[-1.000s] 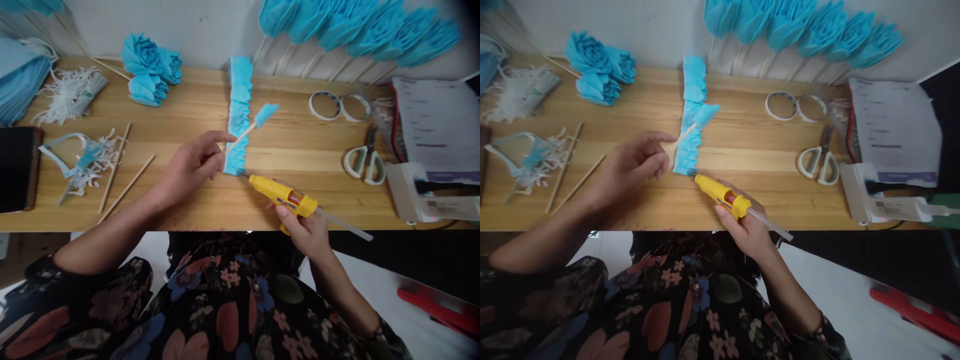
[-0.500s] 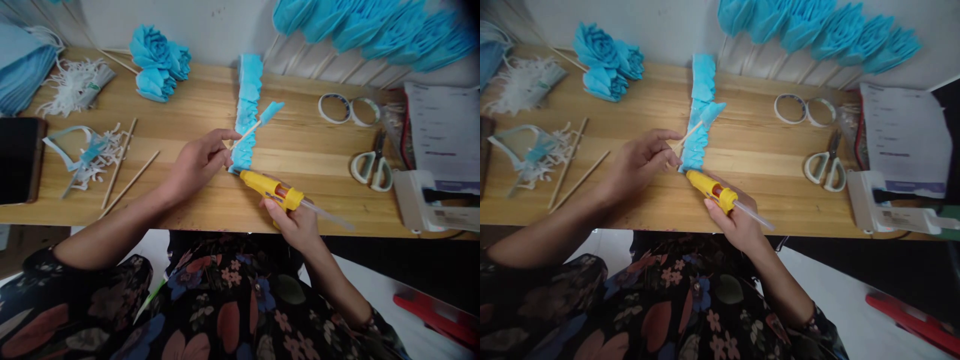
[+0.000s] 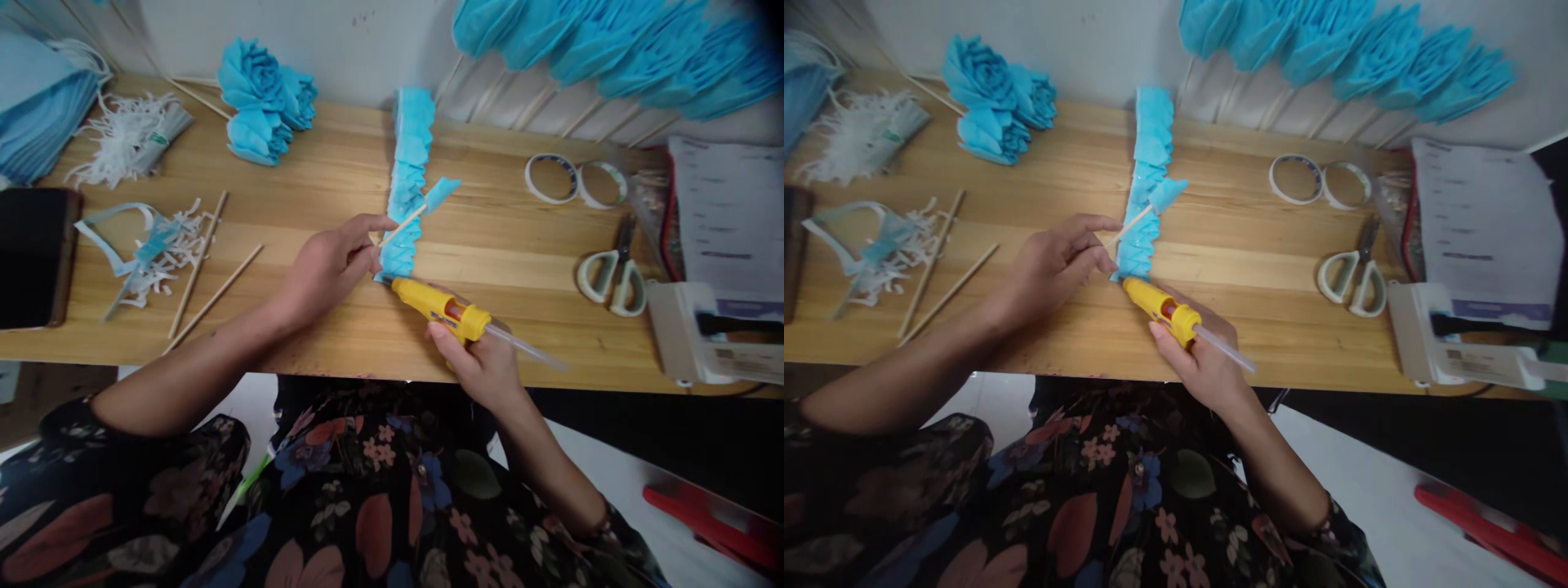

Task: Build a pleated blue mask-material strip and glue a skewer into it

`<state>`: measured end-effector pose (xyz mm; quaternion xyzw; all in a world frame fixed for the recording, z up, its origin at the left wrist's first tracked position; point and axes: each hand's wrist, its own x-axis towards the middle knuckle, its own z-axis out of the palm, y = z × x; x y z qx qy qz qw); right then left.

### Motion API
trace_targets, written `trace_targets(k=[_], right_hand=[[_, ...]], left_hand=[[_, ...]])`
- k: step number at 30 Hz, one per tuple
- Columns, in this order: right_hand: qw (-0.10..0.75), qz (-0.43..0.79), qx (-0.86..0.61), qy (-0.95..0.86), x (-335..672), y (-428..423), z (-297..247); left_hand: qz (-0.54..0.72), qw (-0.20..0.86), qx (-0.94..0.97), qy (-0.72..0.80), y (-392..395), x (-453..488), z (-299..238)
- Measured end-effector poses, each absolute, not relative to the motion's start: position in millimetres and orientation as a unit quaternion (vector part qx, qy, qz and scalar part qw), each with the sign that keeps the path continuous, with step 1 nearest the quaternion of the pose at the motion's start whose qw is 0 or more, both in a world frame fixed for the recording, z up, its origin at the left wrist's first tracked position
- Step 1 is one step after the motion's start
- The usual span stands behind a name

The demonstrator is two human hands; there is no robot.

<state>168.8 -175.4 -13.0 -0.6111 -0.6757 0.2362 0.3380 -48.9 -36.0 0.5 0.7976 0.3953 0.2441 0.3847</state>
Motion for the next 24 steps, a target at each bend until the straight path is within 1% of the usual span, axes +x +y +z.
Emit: trace_targets(k=[8,12,18,24], right_hand=[[0.343,0.226,-0.621,-0.667,172.0,-179.6,-11.5],[0.335,0.232,-0.631,-0.661,175.5,-182.4,-11.0],[0.348,0.226,-0.634,-0.653,181.1,-184.8,-12.3],[0.333,0.211,-0.641,-0.659,183.0,-185.3,-10.4]], left_hand=[[0.256,0.383,0.8,0.385,-36.4,-49.7,-1.3],[0.241,0.38,0.797,0.402,-36.3,-49.3,0.5],[0.245,0.381,0.794,0.405,-36.4,-49.3,2.0],[0.246,0.386,0.792,0.403,-37.3,-50.2,2.4]])
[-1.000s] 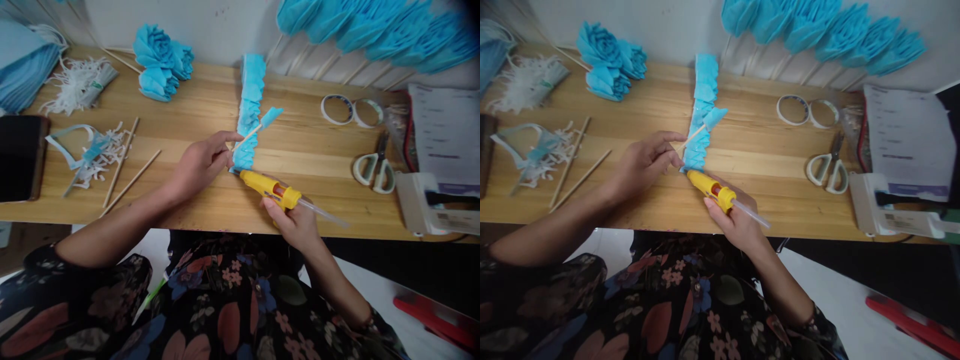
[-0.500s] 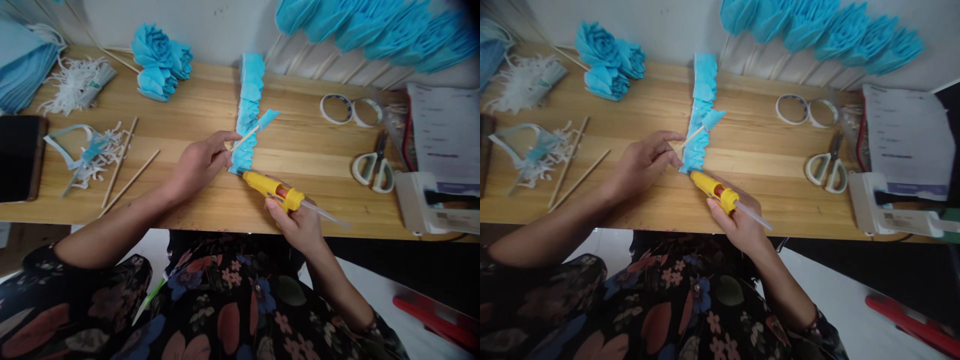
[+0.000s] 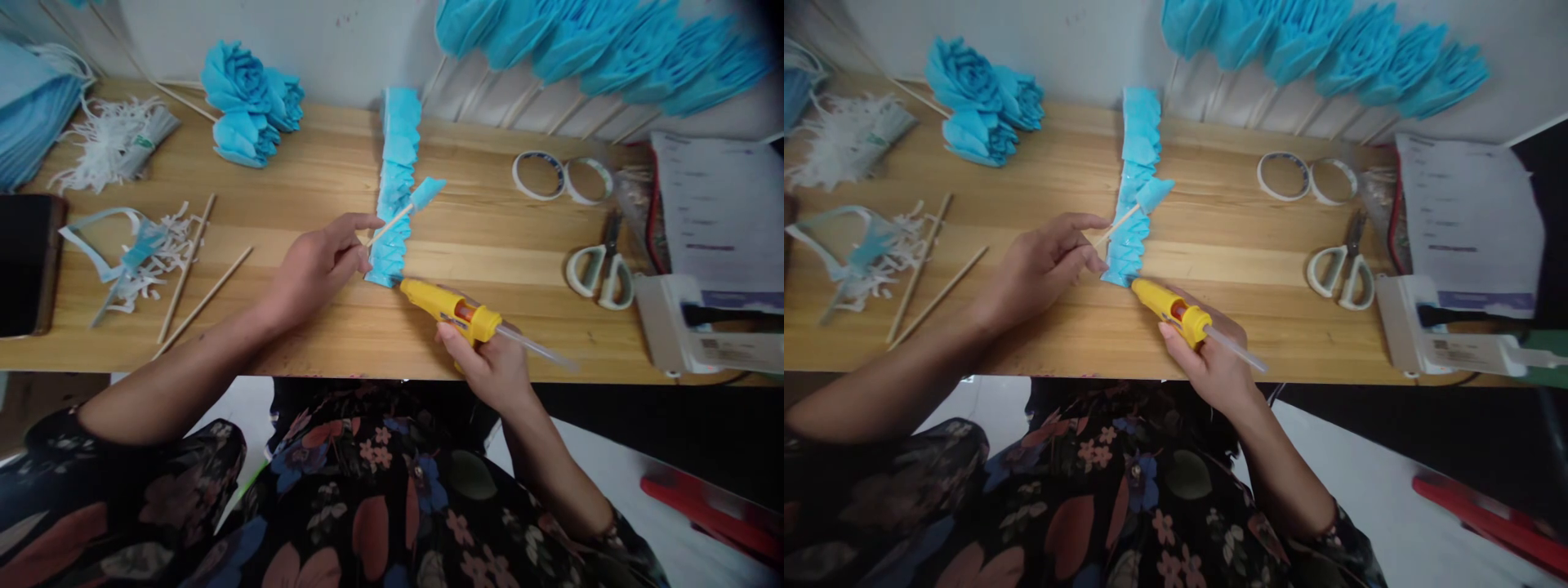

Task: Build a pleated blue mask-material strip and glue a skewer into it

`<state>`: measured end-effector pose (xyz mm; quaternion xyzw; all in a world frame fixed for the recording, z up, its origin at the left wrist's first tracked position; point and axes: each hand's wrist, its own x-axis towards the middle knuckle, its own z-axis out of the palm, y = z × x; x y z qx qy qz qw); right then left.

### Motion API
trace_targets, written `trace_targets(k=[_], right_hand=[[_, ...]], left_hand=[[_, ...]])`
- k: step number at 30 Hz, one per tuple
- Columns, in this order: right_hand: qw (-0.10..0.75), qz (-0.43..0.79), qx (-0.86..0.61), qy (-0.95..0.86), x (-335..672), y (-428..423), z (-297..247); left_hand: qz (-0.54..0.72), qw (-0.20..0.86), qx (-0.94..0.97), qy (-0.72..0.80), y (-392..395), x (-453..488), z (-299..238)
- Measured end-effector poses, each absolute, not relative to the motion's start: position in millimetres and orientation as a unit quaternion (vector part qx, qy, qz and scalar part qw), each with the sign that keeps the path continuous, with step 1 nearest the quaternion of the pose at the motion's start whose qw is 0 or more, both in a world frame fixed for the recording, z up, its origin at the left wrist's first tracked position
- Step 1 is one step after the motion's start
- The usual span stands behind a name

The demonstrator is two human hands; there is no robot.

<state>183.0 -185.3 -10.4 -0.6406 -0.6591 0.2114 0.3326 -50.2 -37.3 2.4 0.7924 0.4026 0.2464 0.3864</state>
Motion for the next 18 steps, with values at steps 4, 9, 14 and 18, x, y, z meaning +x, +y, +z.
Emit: trace_targets(k=[4,9,14,18], right_hand=[[0.328,0.198,-0.631,-0.675,184.3,-184.9,-10.4],[0.296,0.176,-0.617,-0.708,189.3,-182.9,-3.9],[0.246,0.111,-0.63,-0.728,207.9,-191.8,20.6],[0.326,0.133,-0.677,-0.646,236.7,-197.7,28.5]], left_hand=[[0.247,0.386,0.792,0.403,-37.1,-49.9,1.6],[0.242,0.384,0.794,0.406,-36.7,-49.5,1.9],[0.236,0.374,0.8,0.406,-36.4,-50.2,3.0],[0.24,0.378,0.8,0.399,-35.6,-51.4,1.8]])
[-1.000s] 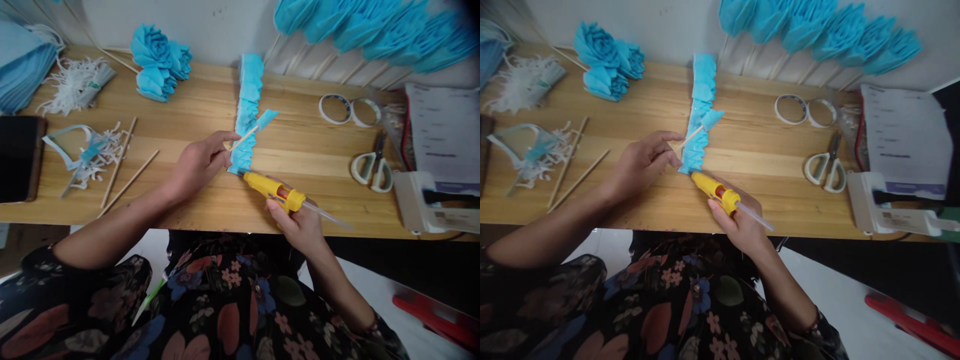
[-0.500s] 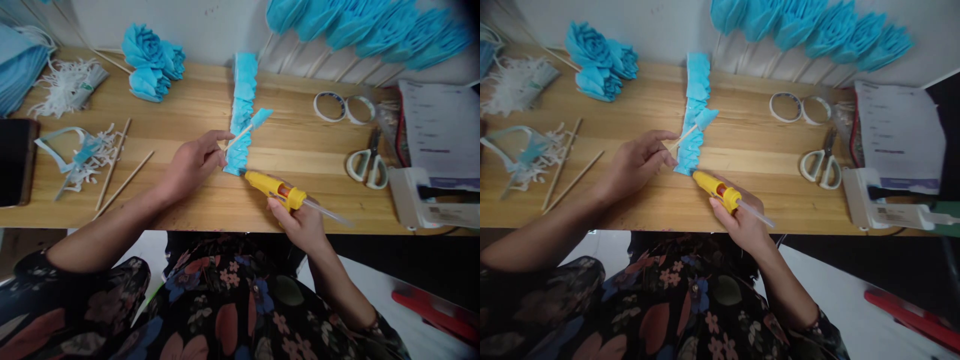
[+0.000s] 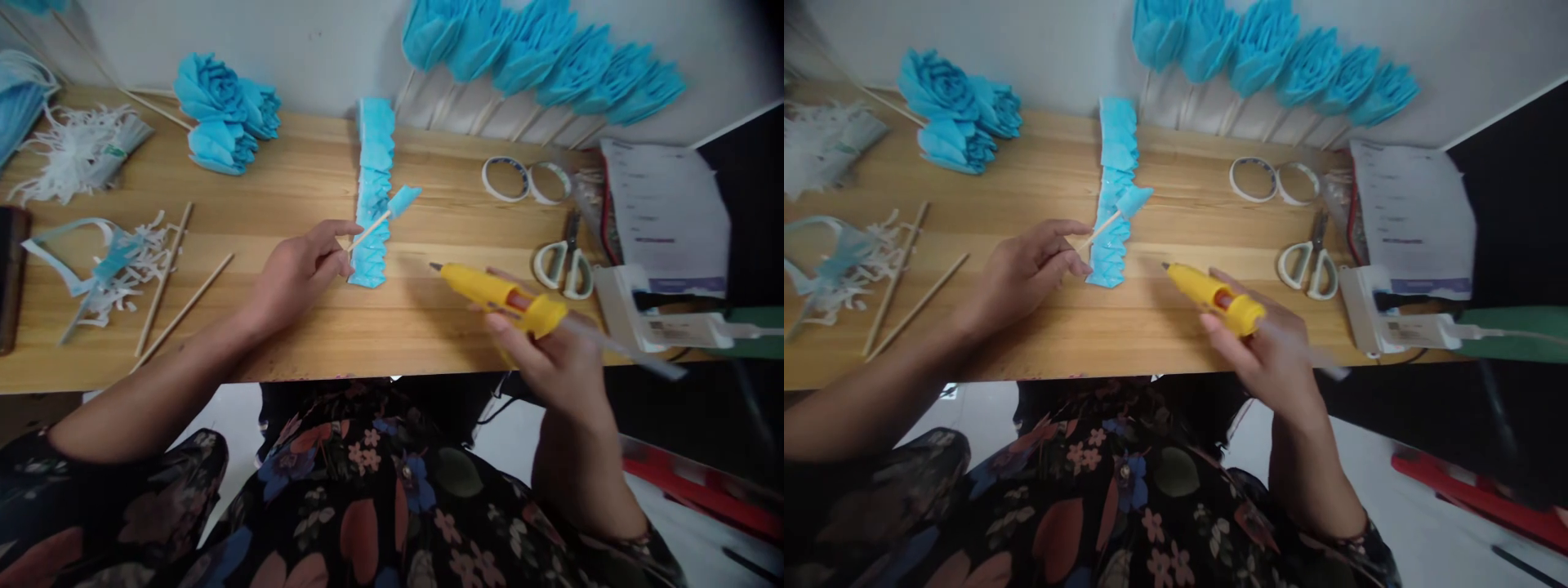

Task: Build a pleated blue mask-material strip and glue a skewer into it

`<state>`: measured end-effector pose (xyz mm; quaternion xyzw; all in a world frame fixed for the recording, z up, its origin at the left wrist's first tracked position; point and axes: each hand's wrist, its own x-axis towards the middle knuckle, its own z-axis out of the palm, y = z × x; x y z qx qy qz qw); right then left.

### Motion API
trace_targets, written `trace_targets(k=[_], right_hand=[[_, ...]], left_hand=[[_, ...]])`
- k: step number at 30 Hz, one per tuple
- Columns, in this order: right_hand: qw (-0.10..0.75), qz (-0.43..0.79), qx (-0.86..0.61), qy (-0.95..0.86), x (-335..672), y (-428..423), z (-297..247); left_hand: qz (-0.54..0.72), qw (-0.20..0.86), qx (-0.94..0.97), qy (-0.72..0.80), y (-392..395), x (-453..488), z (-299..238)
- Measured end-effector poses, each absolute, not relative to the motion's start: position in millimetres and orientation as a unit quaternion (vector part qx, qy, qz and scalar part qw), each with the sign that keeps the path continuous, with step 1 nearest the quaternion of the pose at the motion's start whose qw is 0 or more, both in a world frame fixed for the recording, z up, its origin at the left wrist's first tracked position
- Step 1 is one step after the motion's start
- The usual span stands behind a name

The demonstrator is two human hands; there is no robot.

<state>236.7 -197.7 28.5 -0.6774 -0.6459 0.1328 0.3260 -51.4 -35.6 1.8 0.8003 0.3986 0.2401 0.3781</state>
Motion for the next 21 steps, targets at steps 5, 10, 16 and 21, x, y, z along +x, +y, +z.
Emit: trace_targets(k=[5,10,16,21], right_hand=[[0.528,0.283,-0.733,-0.322,278.2,-167.7,5.1],[0.582,0.351,-0.708,-0.193,291.8,-120.0,-7.7],[0.573,0.404,-0.671,-0.242,300.6,-101.4,-12.0],[0.557,0.274,-0.714,-0.323,309.4,-134.6,-20.4]], left_hand=[[0.27,0.395,0.788,0.388,-32.2,-54.3,-3.4],[0.359,0.433,0.747,0.355,-24.3,-58.7,-14.9],[0.402,0.423,0.741,0.333,-16.3,-64.2,-25.7],[0.421,0.407,0.743,0.325,-14.9,-67.3,-22.9]])
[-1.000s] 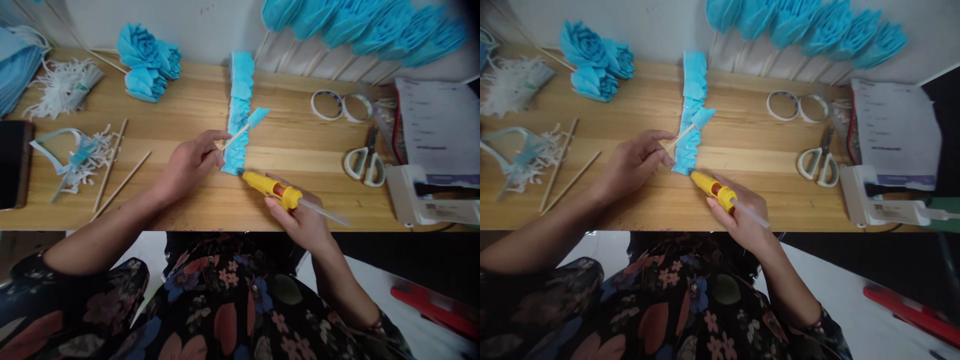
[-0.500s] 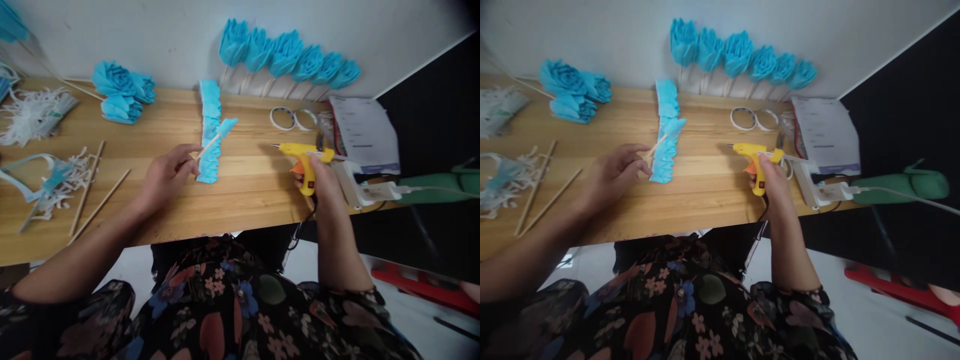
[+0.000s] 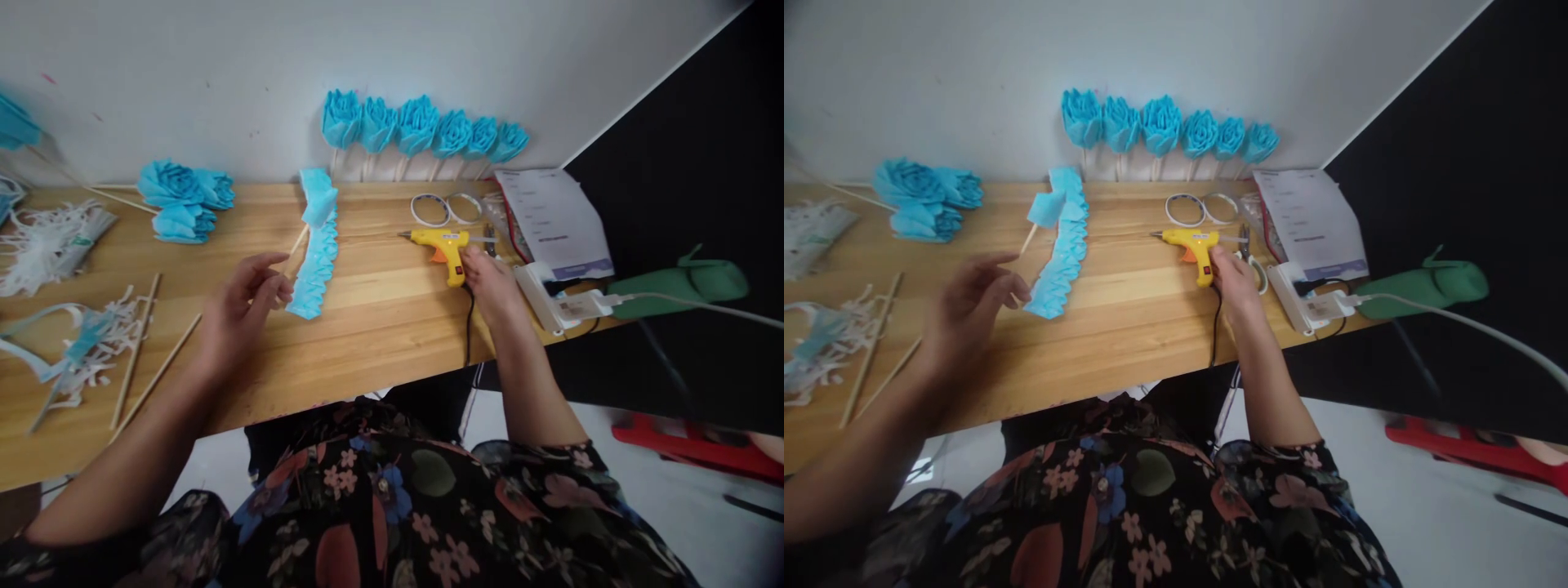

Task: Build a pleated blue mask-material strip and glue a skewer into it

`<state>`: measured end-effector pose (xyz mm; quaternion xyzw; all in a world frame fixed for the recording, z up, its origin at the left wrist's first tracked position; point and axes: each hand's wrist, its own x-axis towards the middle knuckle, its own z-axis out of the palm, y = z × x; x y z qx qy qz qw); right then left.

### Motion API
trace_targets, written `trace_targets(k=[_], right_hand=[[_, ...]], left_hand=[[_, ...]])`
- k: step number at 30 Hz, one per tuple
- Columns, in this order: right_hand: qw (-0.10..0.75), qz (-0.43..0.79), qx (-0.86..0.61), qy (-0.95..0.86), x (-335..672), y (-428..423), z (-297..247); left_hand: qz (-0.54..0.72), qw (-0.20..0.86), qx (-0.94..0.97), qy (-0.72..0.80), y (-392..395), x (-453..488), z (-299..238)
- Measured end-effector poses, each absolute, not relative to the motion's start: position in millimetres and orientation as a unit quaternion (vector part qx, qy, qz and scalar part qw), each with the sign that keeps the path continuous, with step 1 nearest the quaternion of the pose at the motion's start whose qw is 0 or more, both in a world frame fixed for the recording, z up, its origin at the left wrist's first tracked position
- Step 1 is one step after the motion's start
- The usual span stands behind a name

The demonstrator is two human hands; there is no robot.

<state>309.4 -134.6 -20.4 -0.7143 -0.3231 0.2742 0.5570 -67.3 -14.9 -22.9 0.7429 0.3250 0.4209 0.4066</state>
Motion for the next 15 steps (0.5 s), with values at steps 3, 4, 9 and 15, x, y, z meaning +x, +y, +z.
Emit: trace_targets(k=[3,4,9,15], right_hand=[[0.497,0.092,-0.758,-0.412,297.3,-159.1,-16.3],[0.489,0.034,-0.749,-0.447,290.2,-164.3,-13.2],[0.456,0.03,-0.668,-0.587,249.9,-154.7,2.7],[0.365,0.132,-0.592,-0.706,209.5,-107.7,4.4]], left_hand=[[0.438,0.402,0.741,0.313,-13.8,-67.4,-20.5],[0.445,0.403,0.739,0.307,-13.0,-67.0,-19.9],[0.472,0.414,0.724,0.285,-5.1,-64.6,-18.8],[0.498,0.413,0.691,0.322,-5.7,-71.4,-10.4]])
